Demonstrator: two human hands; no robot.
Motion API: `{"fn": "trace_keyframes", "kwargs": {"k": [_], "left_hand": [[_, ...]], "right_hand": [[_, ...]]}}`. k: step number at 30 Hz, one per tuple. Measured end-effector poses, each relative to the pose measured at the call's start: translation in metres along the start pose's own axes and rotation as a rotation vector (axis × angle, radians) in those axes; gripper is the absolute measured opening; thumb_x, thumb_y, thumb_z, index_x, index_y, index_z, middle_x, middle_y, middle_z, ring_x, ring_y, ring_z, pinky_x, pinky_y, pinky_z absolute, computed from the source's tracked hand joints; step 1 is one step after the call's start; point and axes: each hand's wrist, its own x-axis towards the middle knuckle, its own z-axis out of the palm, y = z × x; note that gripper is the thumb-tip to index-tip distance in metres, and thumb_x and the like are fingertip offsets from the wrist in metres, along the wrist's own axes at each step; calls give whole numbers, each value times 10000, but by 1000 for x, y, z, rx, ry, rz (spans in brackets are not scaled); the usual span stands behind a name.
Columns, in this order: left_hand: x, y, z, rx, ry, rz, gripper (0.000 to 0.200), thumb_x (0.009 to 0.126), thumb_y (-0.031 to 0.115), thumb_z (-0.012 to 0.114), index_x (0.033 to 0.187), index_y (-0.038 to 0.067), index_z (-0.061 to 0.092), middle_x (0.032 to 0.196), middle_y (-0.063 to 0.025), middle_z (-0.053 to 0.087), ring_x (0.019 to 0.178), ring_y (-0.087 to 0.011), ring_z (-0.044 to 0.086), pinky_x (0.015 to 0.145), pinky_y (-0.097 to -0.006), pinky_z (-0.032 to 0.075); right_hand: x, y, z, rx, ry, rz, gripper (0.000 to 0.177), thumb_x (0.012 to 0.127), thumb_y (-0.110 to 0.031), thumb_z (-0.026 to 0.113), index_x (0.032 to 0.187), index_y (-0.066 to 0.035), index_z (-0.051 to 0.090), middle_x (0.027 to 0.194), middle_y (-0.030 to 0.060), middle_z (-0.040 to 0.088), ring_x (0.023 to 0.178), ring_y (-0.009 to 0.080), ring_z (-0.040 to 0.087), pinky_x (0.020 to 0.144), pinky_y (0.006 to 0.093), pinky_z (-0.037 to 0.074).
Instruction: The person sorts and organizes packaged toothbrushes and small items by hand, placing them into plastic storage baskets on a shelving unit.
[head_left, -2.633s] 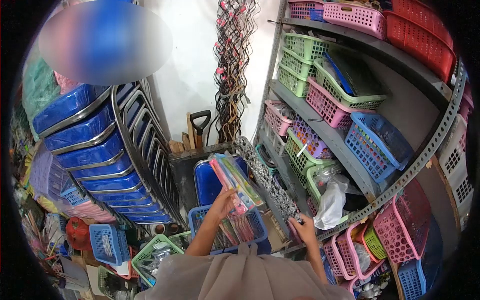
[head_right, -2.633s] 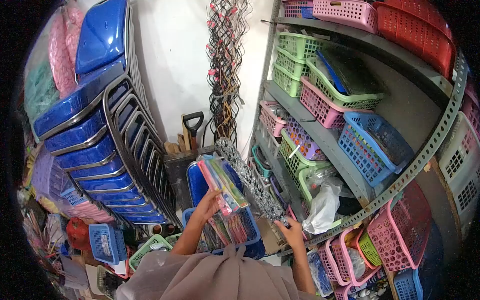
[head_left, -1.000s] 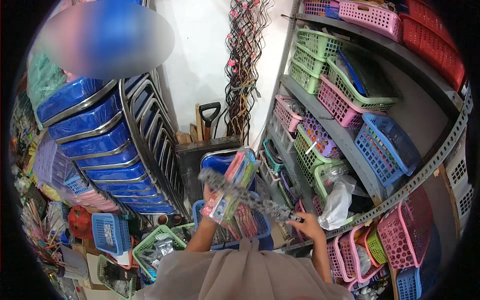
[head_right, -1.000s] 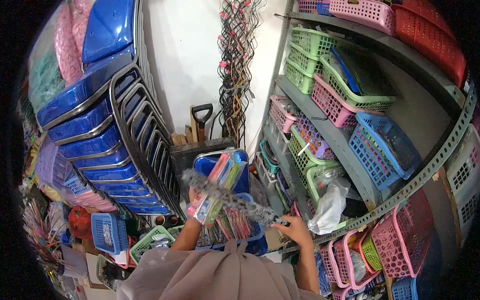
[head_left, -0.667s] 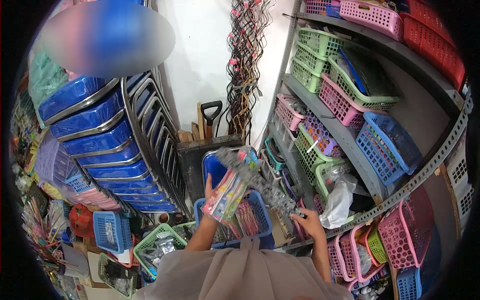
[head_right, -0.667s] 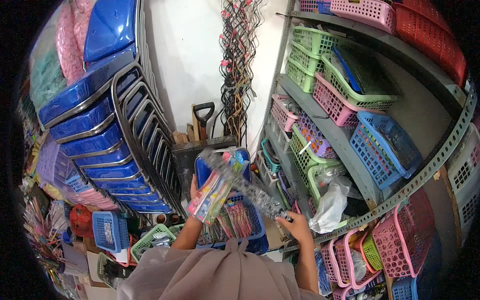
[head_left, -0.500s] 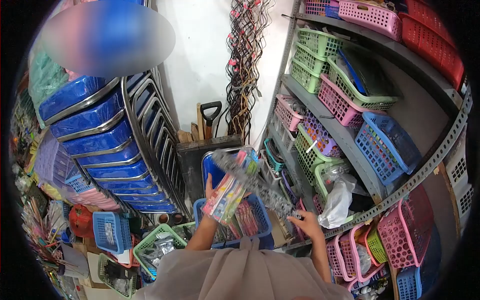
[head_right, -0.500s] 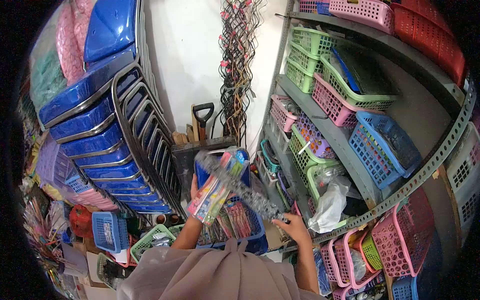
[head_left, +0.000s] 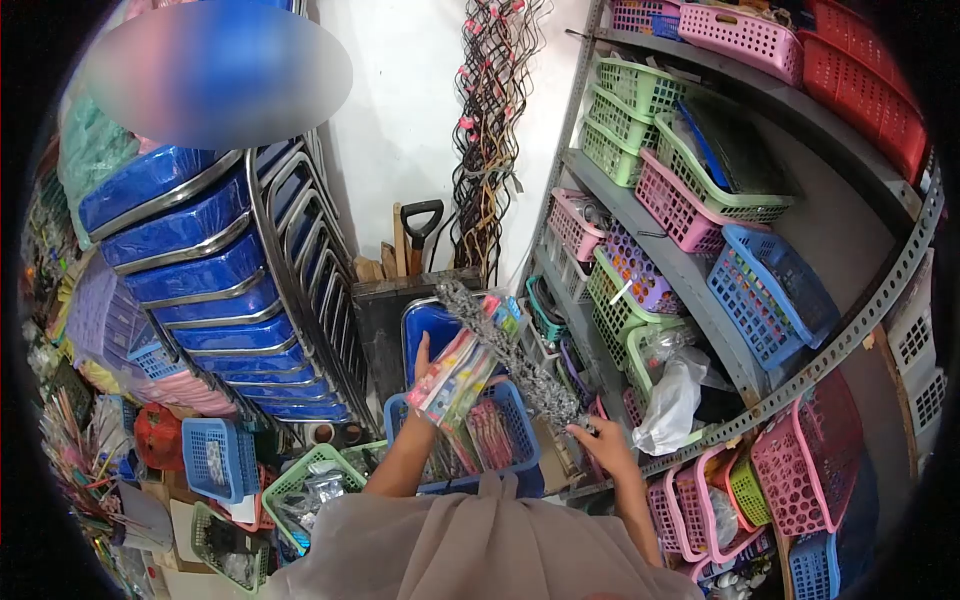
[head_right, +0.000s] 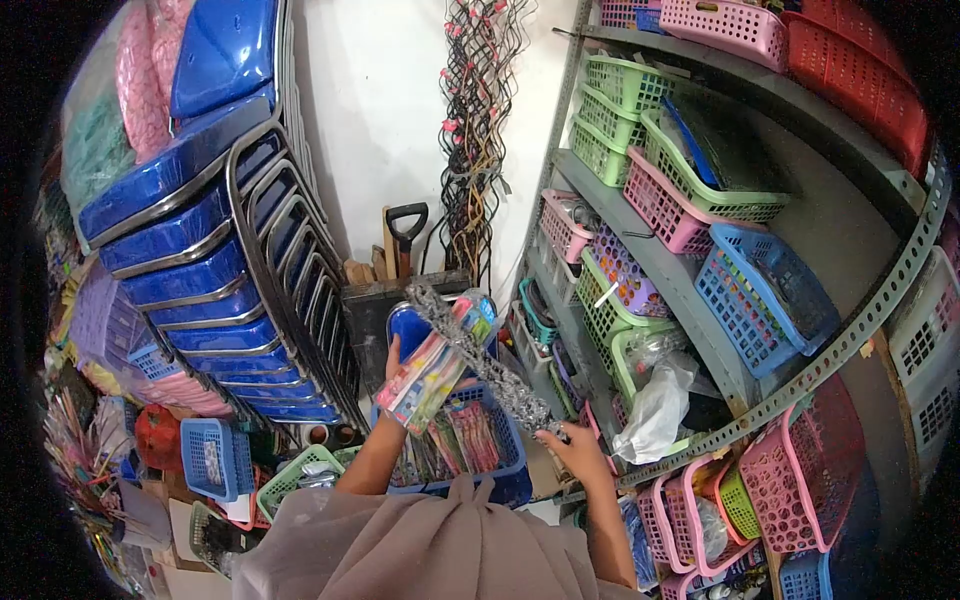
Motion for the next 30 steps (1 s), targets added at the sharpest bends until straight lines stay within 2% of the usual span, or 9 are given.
{"fn": "trace_keyframes", "kwargs": {"k": [3, 7, 15, 17, 21, 24, 26, 28, 30], "left_hand": [[-7, -10, 52, 130, -292, -3, 839, 875, 663, 358, 1452, 57, 307, 1475, -178, 334, 1323, -369, 365, 1108, -495, 267], [2, 4, 22, -11, -42, -23, 881, 865, 647, 388, 1482, 43, 215, 1499, -182, 284, 1360, -349, 316, 1123, -489, 240], [20, 0, 37, 224, -208, 51, 854, 867, 612, 412, 1486, 58, 211, 1505, -182, 269, 1377, -362, 279, 1125, -526, 211], [20, -2, 38, 288, -252, 75, 847, 868, 601, 418, 1487, 62, 209, 1507, -183, 265, 1382, -366, 268, 1125, -537, 203], [28, 10, 0, -88, -196, -86, 829, 818, 530, 489, 1487, 111, 234, 1508, -183, 255, 1388, -422, 215, 1090, -643, 164], [31, 12, -10, 72, -223, 6, 836, 810, 540, 491, 1484, 111, 245, 1505, -189, 258, 1385, -416, 226, 1093, -633, 173], [32, 13, -17, -26, -244, -16, 804, 826, 527, 480, 1481, 117, 257, 1498, -181, 282, 1354, -420, 288, 1087, -630, 194], [29, 12, -17, 298, -16, 146, 831, 819, 492, 530, 1490, 106, 228, 1497, -186, 276, 1365, -401, 281, 1100, -620, 170], [29, 14, -25, 383, -230, 169, 816, 814, 455, 545, 1494, 135, 227, 1505, -150, 283, 1349, -393, 313, 1099, -620, 176]], "right_hand": [[-1, 7, 9, 63, -93, -66, 422, 819, -373, 721, 907, 34, 649, 629, 144, 561, 573, 133, 469, 569, 319, 417], [3, 2, 9, -42, -24, -119, 383, 830, -337, 720, 888, 35, 653, 599, 114, 559, 543, 111, 451, 536, 307, 407], [3, 7, 19, 37, -233, -46, 369, 844, -321, 706, 861, 42, 643, 569, 92, 565, 522, 108, 460, 518, 304, 408], [8, 14, 28, 66, -57, -78, 364, 847, -320, 699, 871, 39, 645, 598, 96, 592, 516, 130, 470, 522, 322, 416], [1, -23, 24, 116, -140, -224, 361, 833, -327, 706, 887, 25, 651, 634, 155, 595, 521, 167, 501, 533, 341, 425], [5, -26, 22, -111, -223, -150, 322, 823, -317, 718, 960, -27, 687, 671, 126, 634, 550, 123, 516, 550, 303, 432], [5, -31, 28, -95, -114, -94, 343, 812, -338, 716, 927, -18, 672, 685, 214, 582, 567, 293, 546, 554, 357, 429], [6, -24, 37, -118, -149, -144, 338, 812, -340, 716, 929, -25, 677, 685, 208, 590, 576, 309, 549, 559, 363, 434], [8, -28, 35, -144, -179, -202, 333, 812, -342, 716, 931, -33, 683, 685, 203, 597, 584, 325, 553, 563, 369, 438]]}}
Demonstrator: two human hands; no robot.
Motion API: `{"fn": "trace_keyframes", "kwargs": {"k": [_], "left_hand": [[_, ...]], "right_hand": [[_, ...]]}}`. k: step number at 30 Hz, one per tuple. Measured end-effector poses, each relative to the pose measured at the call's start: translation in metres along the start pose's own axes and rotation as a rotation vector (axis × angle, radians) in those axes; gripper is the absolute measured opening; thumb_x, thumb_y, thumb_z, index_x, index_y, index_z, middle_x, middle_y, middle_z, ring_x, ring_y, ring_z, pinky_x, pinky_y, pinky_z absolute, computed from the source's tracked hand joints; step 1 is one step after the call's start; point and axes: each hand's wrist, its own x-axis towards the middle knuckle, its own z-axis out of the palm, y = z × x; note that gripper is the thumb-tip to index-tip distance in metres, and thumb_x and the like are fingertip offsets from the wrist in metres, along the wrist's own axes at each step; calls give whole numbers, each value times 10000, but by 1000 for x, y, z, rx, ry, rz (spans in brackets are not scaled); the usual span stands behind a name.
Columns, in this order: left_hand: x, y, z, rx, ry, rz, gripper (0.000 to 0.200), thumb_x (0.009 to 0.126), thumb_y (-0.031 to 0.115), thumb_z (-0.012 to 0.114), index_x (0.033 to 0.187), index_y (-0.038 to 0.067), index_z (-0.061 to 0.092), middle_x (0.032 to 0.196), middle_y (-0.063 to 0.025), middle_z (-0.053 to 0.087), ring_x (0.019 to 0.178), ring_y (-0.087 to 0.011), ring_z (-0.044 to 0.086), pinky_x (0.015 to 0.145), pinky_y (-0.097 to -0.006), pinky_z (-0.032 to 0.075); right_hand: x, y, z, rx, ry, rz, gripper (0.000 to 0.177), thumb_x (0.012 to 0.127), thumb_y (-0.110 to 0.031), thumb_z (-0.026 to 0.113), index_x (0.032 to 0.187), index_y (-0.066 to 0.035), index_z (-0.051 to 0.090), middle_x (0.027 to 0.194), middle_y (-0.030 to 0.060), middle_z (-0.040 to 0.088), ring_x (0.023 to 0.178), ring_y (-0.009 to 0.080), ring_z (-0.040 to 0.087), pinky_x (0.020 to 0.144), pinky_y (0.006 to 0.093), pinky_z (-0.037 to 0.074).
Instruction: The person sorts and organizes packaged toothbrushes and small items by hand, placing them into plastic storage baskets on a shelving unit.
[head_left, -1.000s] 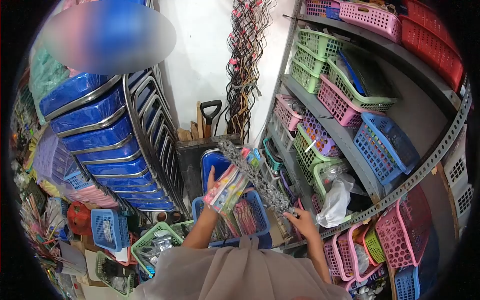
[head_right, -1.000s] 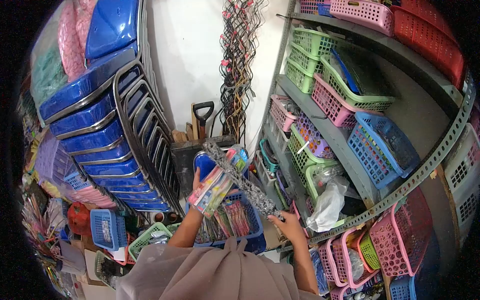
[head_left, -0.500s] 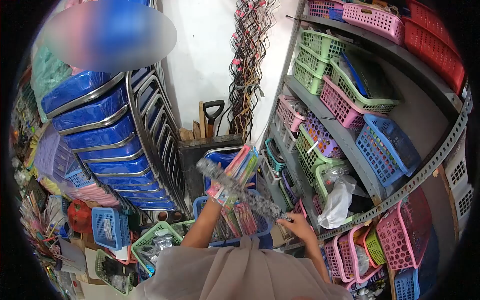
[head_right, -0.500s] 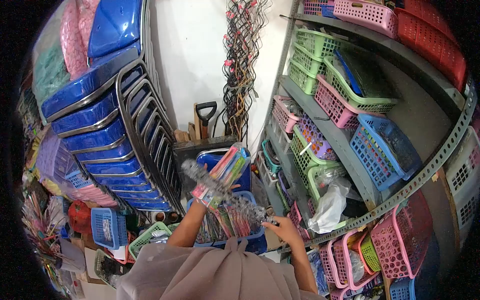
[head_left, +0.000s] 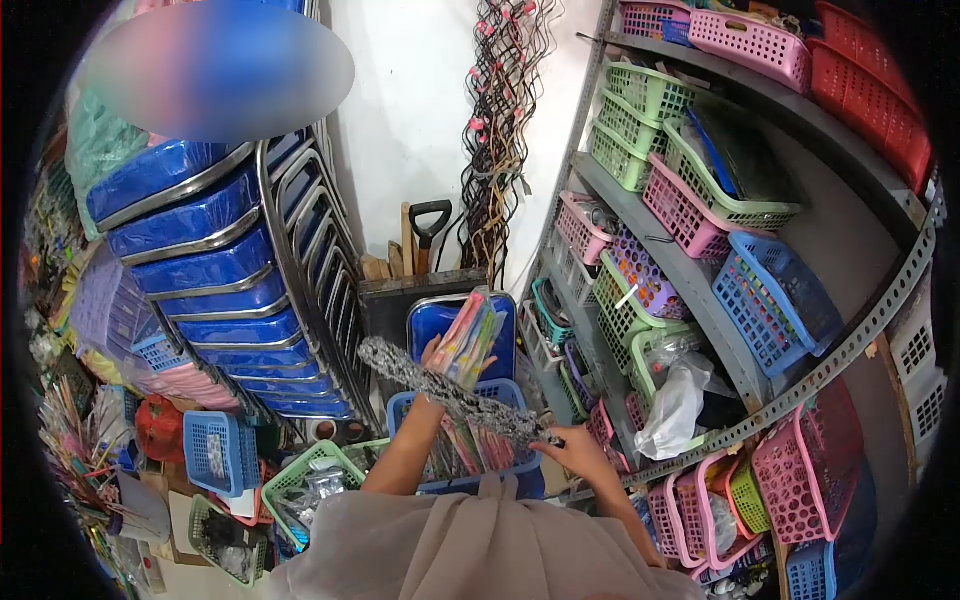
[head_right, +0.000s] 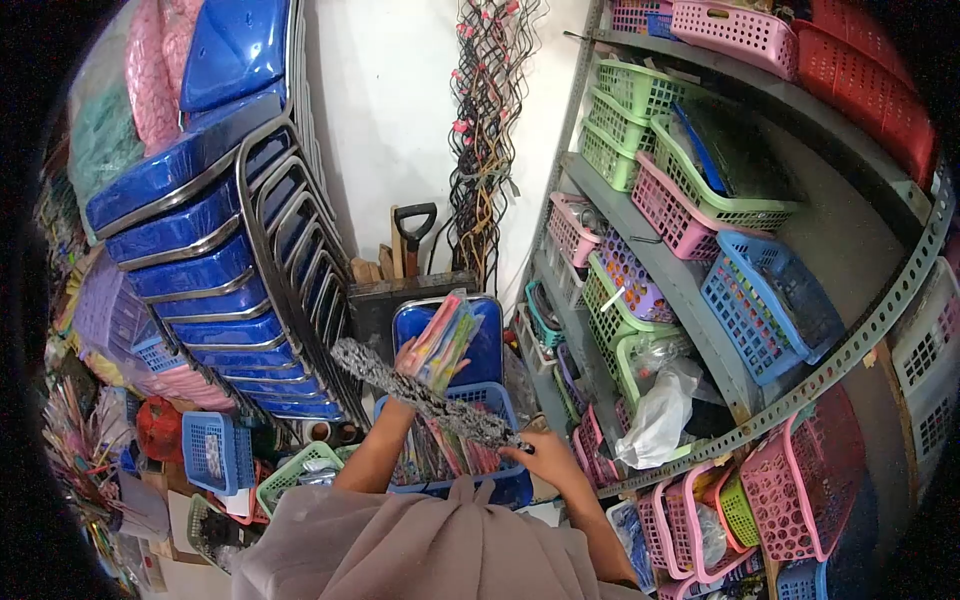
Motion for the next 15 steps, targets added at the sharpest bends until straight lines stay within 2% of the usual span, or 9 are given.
{"fn": "trace_keyframes", "kwargs": {"k": [3, 4, 6, 7, 9, 11, 13, 14, 15], "left_hand": [[1, -3, -6, -453, -146, -112, 857, 799, 449, 575, 1501, 131, 200, 1517, -135, 263, 1370, -373, 282, 1110, -619, 139], [-1, -4, -7, -453, -143, -112, 857, 799, 449, 575, 1501, 131, 200, 1517, -135, 263, 1370, -373, 282, 1110, -619, 139], [-2, -7, -9, -386, -43, -96, 781, 830, 472, 494, 1498, 168, 229, 1499, -147, 300, 1313, -392, 365, 1089, -641, 157], [-6, -1, 15, -236, 22, -58, 787, 836, 488, 486, 1498, 154, 223, 1502, -153, 290, 1324, -386, 352, 1093, -636, 149], [-8, -2, 13, -254, 1, -71, 781, 846, 494, 472, 1499, 148, 217, 1502, -156, 288, 1337, -382, 334, 1098, -631, 141], [-11, -4, 10, -273, -12, -83, 776, 857, 500, 458, 1500, 142, 211, 1503, -159, 285, 1350, -379, 316, 1104, -625, 132], [-11, -8, 2, -532, -15, -119, 770, 871, 513, 431, 1504, 142, 196, 1509, -162, 270, 1374, -376, 276, 1114, -613, 118], [-12, -7, 7, -534, -12, -123, 770, 871, 513, 431, 1504, 142, 196, 1509, -162, 270, 1374, -376, 276, 1114, -613, 118], [-14, -6, 13, -391, 45, -112, 763, 875, 509, 425, 1503, 140, 198, 1513, -161, 261, 1380, -378, 263, 1114, -614, 113]], "right_hand": [[0, -6, -4, -32, 73, 4, 336, 807, -360, 718, 938, -51, 695, 700, 196, 619, 606, 324, 582, 575, 377, 448], [0, -4, 0, 4, 63, 27, 336, 808, -363, 717, 944, -57, 698, 710, 193, 628, 604, 325, 586, 573, 383, 449], [0, 9, 9, 40, 59, 51, 335, 809, -367, 717, 949, -63, 701, 721, 191, 638, 602, 325, 589, 572, 388, 451], [-1, 22, 14, 22, 31, -27, 349, 809, -376, 717, 958, -61, 700, 727, 196, 638, 592, 326, 592, 561, 388, 448], [0, 14, 10, 6, 2, -104, 364, 809, -386, 717, 966, -58, 699, 732, 202, 638, 582, 327, 594, 550, 388, 446], [0, 6, 2, 12, 2, 66, 401, 801, -415, 718, 945, -41, 693, 706, 200, 626, 568, 330, 596, 531, 389, 442], [0, 12, 9, 21, -15, 94, 405, 800, -419, 717, 916, -32, 687, 690, 197, 616, 566, 330, 593, 523, 388, 437], [1, 15, 12, 28, -27, 118, 411, 799, -423, 717, 886, -23, 681, 674, 194, 607, 564, 330, 591, 515, 387, 433], [0, 19, 13, 29, -25, 122, 411, 799, -423, 717, 886, -23, 681, 674, 194, 607, 564, 330, 591, 515, 387, 433]]}}
